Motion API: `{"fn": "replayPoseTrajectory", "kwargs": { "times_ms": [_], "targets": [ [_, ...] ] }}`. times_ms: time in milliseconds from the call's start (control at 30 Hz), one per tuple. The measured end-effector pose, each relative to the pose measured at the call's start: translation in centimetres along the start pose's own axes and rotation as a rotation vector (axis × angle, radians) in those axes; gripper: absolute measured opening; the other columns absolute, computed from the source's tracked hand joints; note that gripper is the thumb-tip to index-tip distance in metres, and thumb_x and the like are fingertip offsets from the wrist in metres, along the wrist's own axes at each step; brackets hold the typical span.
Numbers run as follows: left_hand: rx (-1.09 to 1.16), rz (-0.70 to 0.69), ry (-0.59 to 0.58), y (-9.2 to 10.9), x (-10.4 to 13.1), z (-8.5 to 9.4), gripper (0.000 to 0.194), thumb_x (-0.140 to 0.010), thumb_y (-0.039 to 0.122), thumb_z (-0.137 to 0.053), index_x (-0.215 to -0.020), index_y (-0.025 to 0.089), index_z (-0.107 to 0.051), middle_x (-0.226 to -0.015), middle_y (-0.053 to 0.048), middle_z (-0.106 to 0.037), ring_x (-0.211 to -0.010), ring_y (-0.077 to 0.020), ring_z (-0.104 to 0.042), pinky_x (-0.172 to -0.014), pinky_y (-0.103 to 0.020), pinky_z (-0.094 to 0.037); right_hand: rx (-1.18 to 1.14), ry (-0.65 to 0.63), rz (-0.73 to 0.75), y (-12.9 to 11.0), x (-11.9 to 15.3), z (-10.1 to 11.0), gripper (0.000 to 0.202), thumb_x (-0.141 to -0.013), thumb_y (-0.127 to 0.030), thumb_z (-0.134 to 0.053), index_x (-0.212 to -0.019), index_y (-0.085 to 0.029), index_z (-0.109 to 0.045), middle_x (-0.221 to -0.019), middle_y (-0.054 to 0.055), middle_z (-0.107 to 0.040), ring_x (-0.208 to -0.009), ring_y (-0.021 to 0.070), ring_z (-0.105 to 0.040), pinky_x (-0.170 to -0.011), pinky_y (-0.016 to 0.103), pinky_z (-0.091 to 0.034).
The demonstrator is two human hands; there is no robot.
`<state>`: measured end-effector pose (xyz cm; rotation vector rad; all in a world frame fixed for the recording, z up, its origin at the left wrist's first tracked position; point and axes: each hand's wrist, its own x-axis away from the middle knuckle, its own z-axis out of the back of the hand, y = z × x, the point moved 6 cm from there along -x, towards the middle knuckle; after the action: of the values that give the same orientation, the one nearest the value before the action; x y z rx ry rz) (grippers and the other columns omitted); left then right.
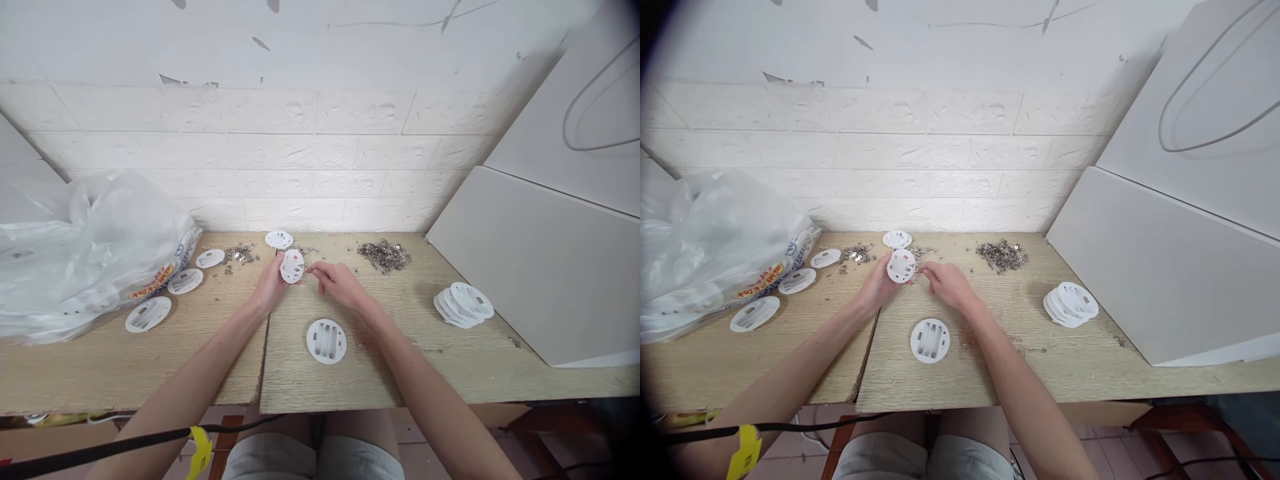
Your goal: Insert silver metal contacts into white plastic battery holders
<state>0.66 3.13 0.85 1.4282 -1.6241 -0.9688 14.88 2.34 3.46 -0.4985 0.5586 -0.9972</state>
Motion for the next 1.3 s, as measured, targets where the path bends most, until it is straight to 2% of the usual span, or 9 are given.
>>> {"fn": "replayPoseTrajectory", "kwargs": {
  "times_ms": [367, 567, 933, 1133, 1300],
  "targets": [
    [-0.002, -0.002, 0.005, -0.07, 0.1, -0.1, 0.032, -0.088, 0.038, -0.044, -0.095, 0.013, -0.062, -0.095, -0.011, -0.068, -0.087, -0.0211, -0.063, -0.066, -0.03, -0.053, 0.074, -0.01, 0.011, -0.39, 0.12, 0.3, 0.031, -0.094, -0.027, -0.037, -0.1, -0.02, -0.066, -0.056, -0.001, -0.059, -0.06, 0.0134, -0.053, -0.058, 0.022, -0.031],
    [-0.005, -0.017, -0.015, -0.11, -0.01, -0.09, 0.033, -0.088, 0.04, -0.045, -0.093, 0.012, -0.063, -0.091, -0.011, -0.068, -0.084, -0.0212, -0.063, -0.061, -0.029, -0.052, 0.103, 0.0, -0.016, -0.52, 0.14, 0.48, 0.03, -0.093, -0.026, -0.038, -0.101, -0.02, -0.067, -0.064, 0.001, -0.063, -0.063, 0.0136, -0.054, -0.058, 0.022, -0.031],
    [-0.006, -0.015, -0.012, -0.02, 0.12, -0.17, 0.033, -0.087, 0.041, -0.047, -0.094, 0.012, -0.062, -0.092, -0.011, -0.068, -0.085, -0.0213, -0.063, -0.063, -0.03, -0.053, 0.139, 0.013, -0.01, -0.59, 0.21, 0.62, 0.03, -0.093, -0.028, -0.038, -0.095, -0.02, -0.067, -0.07, 0.002, -0.066, -0.065, 0.0133, -0.055, -0.058, 0.021, -0.03],
    [-0.019, -0.019, -0.02, -0.22, -0.06, 0.03, 0.036, -0.085, 0.044, -0.049, -0.095, 0.013, -0.063, -0.094, -0.011, -0.068, -0.087, -0.0219, -0.063, -0.067, -0.032, -0.053, 0.146, 0.009, -0.013, -0.58, 0.25, 0.54, 0.032, -0.094, -0.03, -0.037, -0.092, -0.02, -0.067, -0.07, 0.002, -0.066, -0.064, 0.0134, -0.054, -0.057, 0.022, -0.03],
    [-0.133, -0.064, -0.068, -0.28, -0.12, 0.23, 0.044, -0.079, 0.052, -0.055, -0.096, 0.013, -0.066, -0.09, -0.01, -0.069, -0.086, -0.0226, -0.062, -0.069, -0.033, -0.052, 0.169, 0.014, -0.005, -0.52, 0.29, 0.59, 0.031, -0.094, -0.031, -0.037, -0.094, -0.021, -0.067, -0.071, 0.002, -0.066, -0.065, 0.0136, -0.055, -0.058, 0.022, -0.03]
  ]
}}
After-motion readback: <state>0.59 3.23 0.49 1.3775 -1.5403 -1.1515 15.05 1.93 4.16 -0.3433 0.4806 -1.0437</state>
